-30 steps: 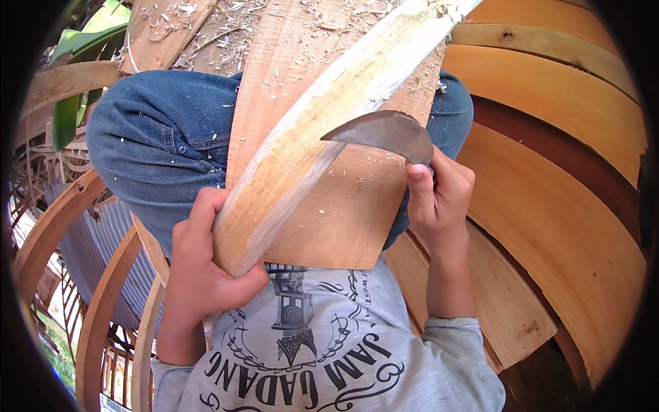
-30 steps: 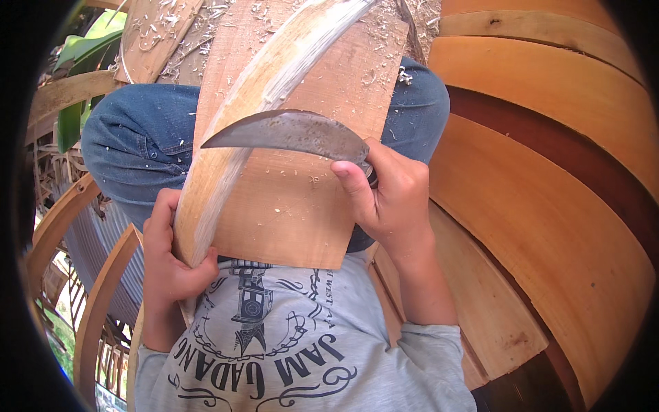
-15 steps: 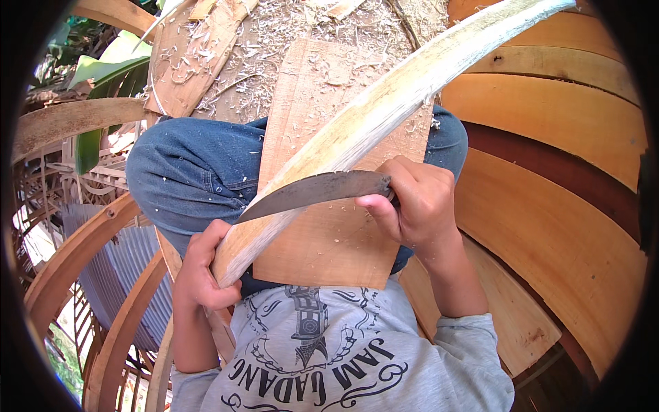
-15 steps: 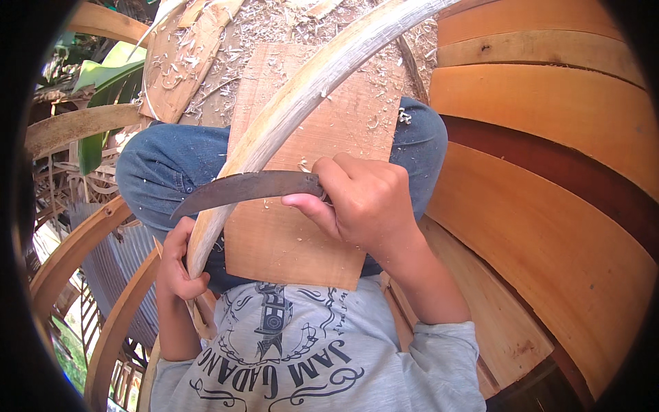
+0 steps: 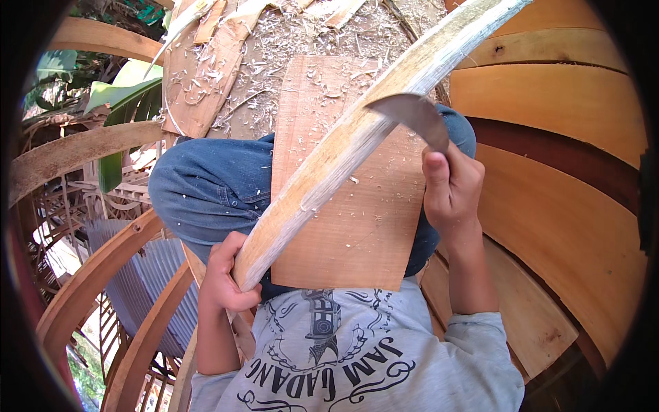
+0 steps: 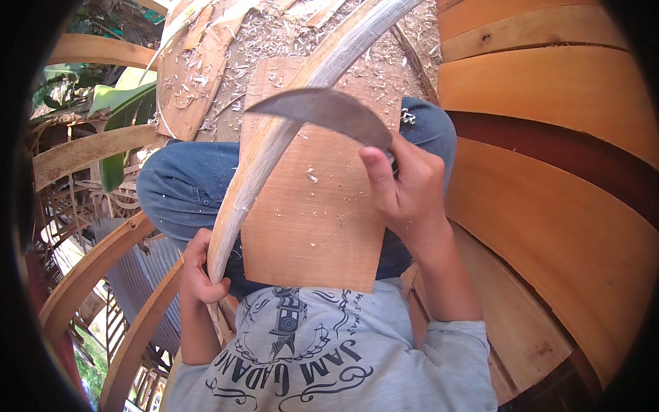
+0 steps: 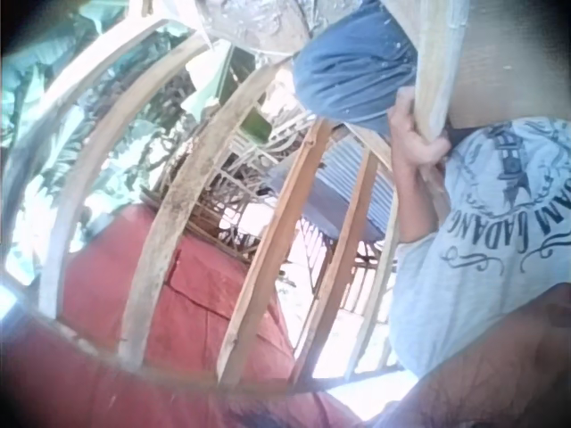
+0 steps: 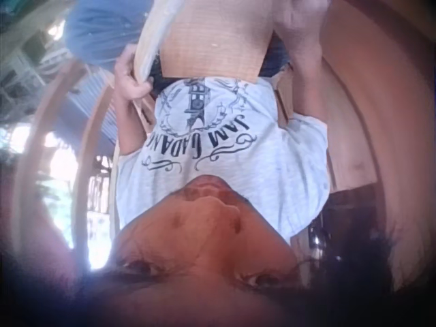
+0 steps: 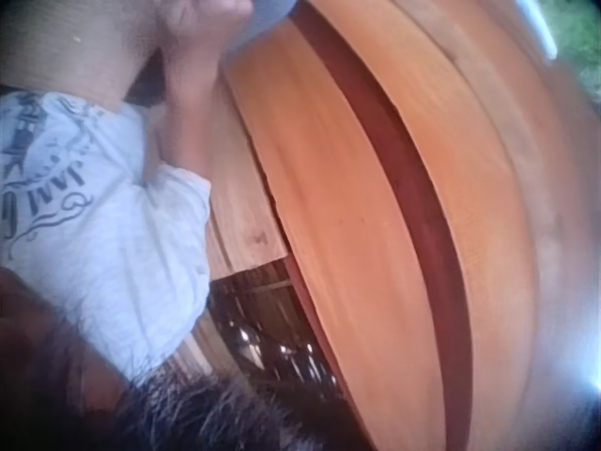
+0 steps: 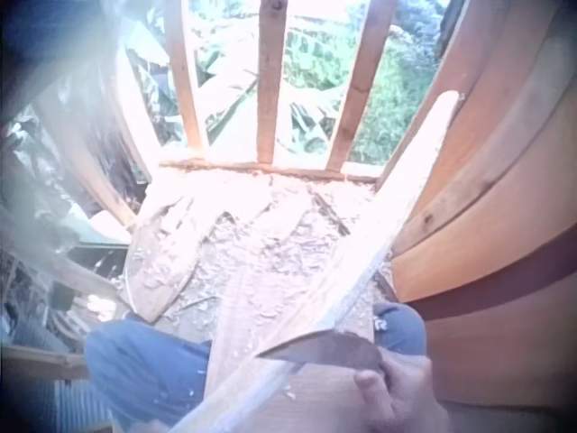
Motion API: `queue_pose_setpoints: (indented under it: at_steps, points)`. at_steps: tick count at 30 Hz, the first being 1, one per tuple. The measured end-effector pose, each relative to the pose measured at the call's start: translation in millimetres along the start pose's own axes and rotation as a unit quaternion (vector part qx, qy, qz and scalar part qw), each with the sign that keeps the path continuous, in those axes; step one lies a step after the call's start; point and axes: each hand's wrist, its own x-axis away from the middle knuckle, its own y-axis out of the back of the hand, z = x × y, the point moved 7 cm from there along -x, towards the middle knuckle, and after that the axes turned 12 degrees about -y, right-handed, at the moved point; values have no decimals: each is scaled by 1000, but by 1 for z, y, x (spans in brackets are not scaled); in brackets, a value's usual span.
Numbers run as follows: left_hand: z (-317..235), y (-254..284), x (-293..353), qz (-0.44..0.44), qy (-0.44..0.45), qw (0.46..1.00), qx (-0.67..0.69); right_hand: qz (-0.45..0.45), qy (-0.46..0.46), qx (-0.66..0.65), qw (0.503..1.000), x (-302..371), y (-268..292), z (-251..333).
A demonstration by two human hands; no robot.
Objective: The person sits cross-legged on a wooden floor and uses a curved knife to shave and shape a long, thin piece of wood. They hold the wood with their left hand and repeatedly scrape the blade along its length to remove thin layers of material.
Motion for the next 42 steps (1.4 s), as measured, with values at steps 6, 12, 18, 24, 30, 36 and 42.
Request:
queue_pose_setpoints:
  at_steps: [6,12,18,24,30,36,42]
  points:
    - [-4,-2,1,-25,-6,997,-66,23,3,32,999,14,-17,0]
    - [-3,-3,4,-38,-28,996,-71,54,92,118,987,27,-26,9]
    - [-3,0,3,-61,-25,994,-86,50,112,160,979,19,-38,16]
    - [-3,-1,3,-71,-32,994,-79,19,120,207,971,12,-34,20]
    - [-6,-2,5,-62,-60,994,-67,-118,-32,8,992,-18,12,-18]
    - [0,-5,1,-51,-28,993,-101,-51,29,41,997,-3,9,14]
    - [-6,-3,1,-87,-66,987,-115,105,114,167,974,40,-66,32]
